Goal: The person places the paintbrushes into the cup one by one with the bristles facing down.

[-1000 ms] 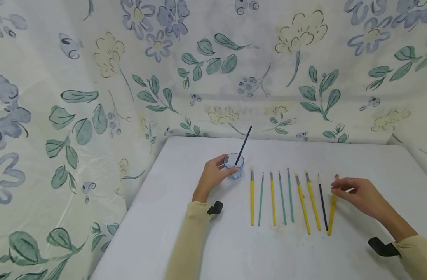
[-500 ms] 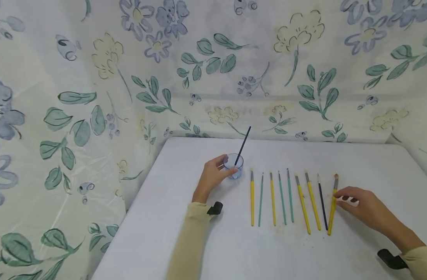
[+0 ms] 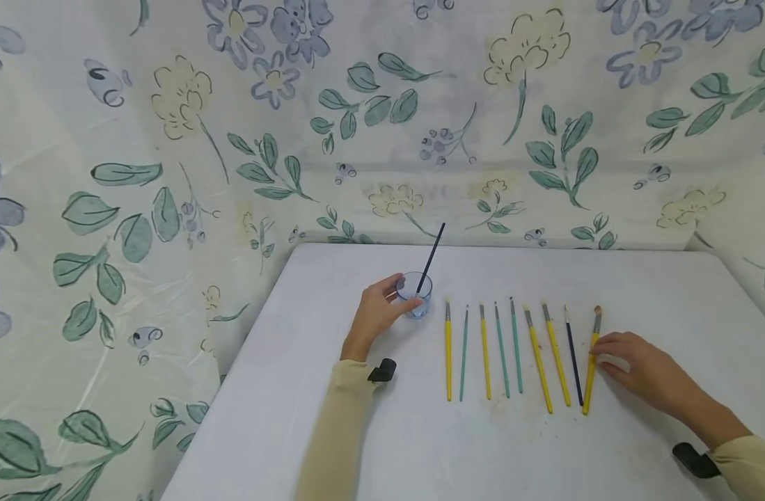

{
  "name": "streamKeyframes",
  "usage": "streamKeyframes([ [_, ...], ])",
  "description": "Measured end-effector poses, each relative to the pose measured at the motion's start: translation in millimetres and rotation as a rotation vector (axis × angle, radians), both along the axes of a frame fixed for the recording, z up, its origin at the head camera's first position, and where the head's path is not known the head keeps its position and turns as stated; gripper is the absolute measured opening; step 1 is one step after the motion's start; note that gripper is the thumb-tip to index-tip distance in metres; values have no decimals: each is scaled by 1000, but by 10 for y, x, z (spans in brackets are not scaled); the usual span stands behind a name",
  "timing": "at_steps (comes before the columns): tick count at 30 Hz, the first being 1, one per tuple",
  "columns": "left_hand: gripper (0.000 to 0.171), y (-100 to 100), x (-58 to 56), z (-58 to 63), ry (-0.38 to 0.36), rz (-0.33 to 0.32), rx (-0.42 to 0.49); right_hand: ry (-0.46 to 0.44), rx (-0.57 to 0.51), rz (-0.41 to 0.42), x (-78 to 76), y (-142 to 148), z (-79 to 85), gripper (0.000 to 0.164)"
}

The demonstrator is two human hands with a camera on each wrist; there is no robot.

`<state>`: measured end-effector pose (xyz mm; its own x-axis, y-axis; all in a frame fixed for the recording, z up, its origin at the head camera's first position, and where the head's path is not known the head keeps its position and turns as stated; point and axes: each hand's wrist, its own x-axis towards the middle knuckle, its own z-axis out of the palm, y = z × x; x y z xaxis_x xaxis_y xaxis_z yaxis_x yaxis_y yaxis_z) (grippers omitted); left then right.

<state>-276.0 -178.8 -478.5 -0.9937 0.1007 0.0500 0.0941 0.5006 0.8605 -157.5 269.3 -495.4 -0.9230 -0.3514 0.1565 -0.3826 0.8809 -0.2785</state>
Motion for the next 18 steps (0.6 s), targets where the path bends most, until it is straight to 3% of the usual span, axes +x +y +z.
streamKeyframes([
  [9,80,-5,-6,3,17,-9,2,235,187,174,-35,-52,-34,26],
  [18,79,-9,-6,-24,26,-10,3,272,304,235,-55,-111,-21,26],
])
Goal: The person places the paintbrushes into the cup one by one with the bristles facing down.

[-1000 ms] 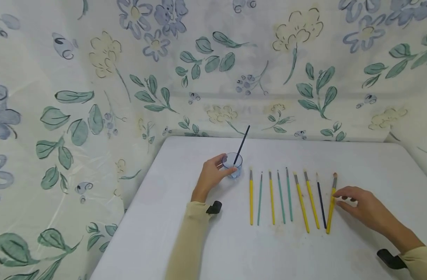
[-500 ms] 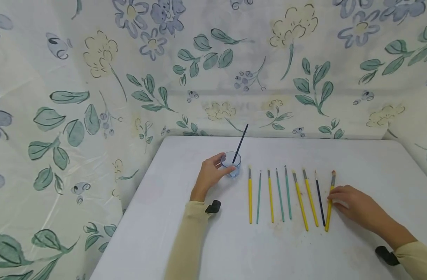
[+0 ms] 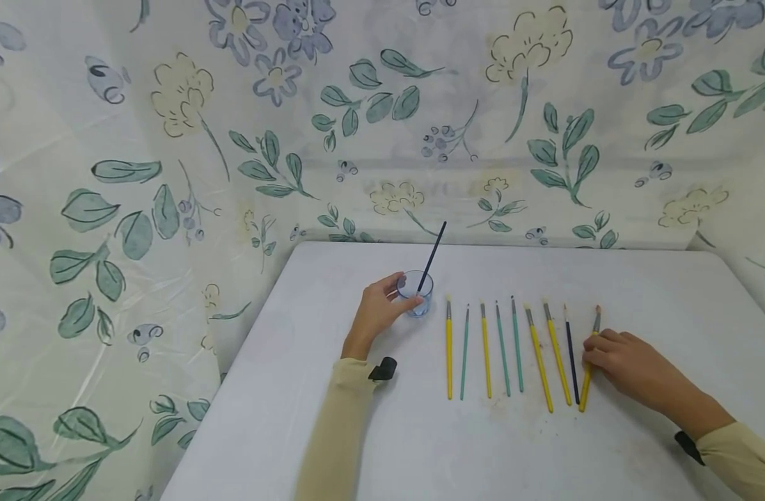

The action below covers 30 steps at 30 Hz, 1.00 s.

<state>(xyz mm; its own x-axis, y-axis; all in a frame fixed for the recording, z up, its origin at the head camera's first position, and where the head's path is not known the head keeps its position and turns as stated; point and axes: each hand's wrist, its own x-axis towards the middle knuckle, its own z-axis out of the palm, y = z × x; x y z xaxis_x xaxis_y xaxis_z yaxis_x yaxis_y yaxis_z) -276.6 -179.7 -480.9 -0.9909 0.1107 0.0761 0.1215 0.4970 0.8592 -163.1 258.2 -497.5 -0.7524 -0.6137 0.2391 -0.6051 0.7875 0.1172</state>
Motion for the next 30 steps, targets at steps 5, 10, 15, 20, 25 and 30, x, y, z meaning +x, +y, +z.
streamKeyframes([
  [5,79,18,-13,0,-1,6,-1,32,35,34,-29,56,3,26],
  [10,80,32,-15,10,3,5,-11,21,67,37,-55,98,39,26],
  [15,80,44,-24,13,6,7,-18,-29,91,44,-92,122,86,25],
  [20,81,54,-30,9,-6,18,-16,-66,84,62,-122,158,116,23],
  [25,81,65,-34,3,-24,31,-20,-104,117,76,-122,154,157,23],
  [30,81,87,-32,24,-22,30,-17,-118,114,98,-114,153,265,21],
])
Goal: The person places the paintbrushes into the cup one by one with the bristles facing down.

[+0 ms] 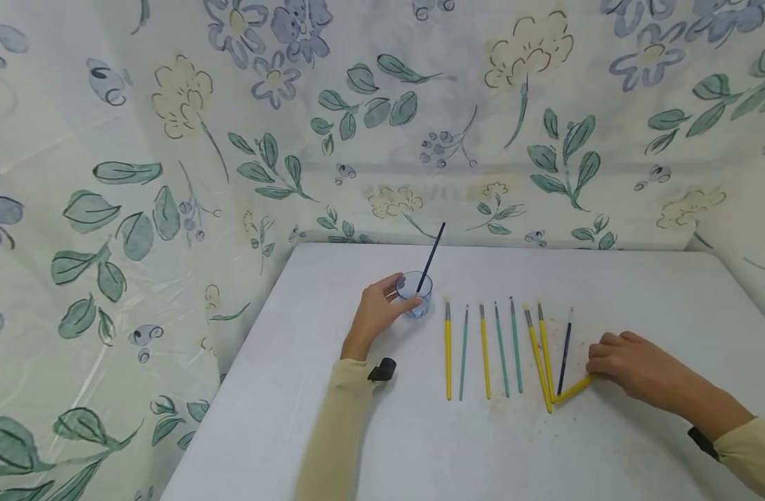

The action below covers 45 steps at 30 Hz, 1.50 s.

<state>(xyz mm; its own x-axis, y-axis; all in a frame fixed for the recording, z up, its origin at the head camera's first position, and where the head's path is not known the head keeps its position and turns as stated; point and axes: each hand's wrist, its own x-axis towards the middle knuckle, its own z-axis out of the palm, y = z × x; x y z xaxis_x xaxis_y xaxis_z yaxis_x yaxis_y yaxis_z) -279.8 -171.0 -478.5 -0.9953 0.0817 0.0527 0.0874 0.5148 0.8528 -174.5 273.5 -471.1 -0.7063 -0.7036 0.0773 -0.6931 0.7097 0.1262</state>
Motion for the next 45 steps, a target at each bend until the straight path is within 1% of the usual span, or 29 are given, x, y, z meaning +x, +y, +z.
streamKeyframes([
  [3,81,-1,10,25,6,1,3,-13,-37,10,-7,-16,94,21],
  [5,81,0,13,39,3,5,-1,-51,-73,9,-23,-33,163,21],
  [7,81,-1,12,42,-6,9,-3,-112,-123,-5,-38,-49,226,22],
  [9,81,-2,8,34,-17,12,-7,-187,-174,-35,-53,-59,281,24],
  [13,82,-7,-2,12,-29,17,-6,-338,-270,-112,-70,-59,375,23],
  [15,82,-9,-6,7,-25,16,-5,-413,-328,-131,-87,-50,418,21],
  [17,81,-13,-11,7,-21,16,-6,-458,-387,-137,-109,-39,455,20],
  [19,81,-16,-15,5,-12,13,-9,-485,-446,-135,-132,-25,478,20],
  [20,81,-17,-17,2,-9,10,-10,-490,-472,-128,-142,-21,483,20],
  [26,81,-27,-17,-17,-1,-1,-8,-471,-622,-144,-177,-85,512,20],
  [30,81,-28,-15,-27,-3,0,-8,-452,-738,-132,-206,-172,542,17],
  [34,81,-26,-8,-29,-1,0,-15,-450,-806,-126,-244,-256,587,16],
  [38,81,-25,-4,-28,-6,5,-24,-452,-858,-139,-285,-334,628,17],
  [45,81,-25,1,-31,-2,2,-23,-405,-964,-173,-379,-463,637,19],
])
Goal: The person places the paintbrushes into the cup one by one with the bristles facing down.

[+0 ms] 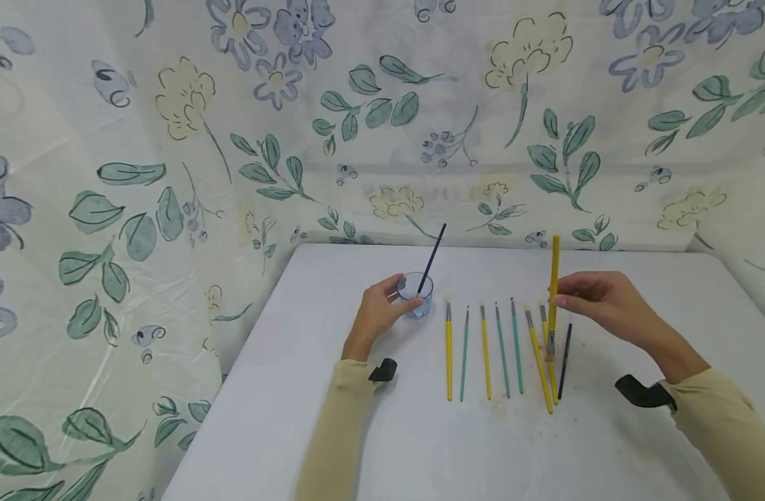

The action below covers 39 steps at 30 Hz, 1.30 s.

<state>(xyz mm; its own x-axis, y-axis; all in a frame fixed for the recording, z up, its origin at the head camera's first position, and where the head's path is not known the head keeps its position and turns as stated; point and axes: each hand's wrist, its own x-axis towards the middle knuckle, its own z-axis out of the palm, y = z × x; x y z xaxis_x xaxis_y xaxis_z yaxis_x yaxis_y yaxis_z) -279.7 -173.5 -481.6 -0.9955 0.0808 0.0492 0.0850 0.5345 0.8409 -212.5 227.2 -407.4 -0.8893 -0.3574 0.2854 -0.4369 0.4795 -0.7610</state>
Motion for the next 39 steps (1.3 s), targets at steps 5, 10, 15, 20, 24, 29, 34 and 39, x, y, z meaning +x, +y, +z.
streamKeyframes([
  [5,81,-2,-9,-4,14,-4,10,3,-79,-38,-82,-129,9,22],
  [10,81,-8,-14,-4,21,-8,12,6,-171,-56,-170,-304,32,25],
  [15,82,-9,-15,8,17,-9,12,25,-250,-56,-274,-461,24,26],
  [20,83,0,-8,24,0,0,19,37,-328,-67,-361,-593,-7,27],
  [24,83,8,-7,32,7,-3,19,17,-394,-75,-412,-695,-17,29],
  [29,82,10,-10,30,16,-4,18,-12,-464,-111,-459,-834,-34,32],
  [34,82,8,-11,15,6,2,12,-16,-549,-129,-529,-964,-77,27],
  [39,82,15,-10,9,7,5,11,-22,-622,-148,-593,-1079,-106,23],
])
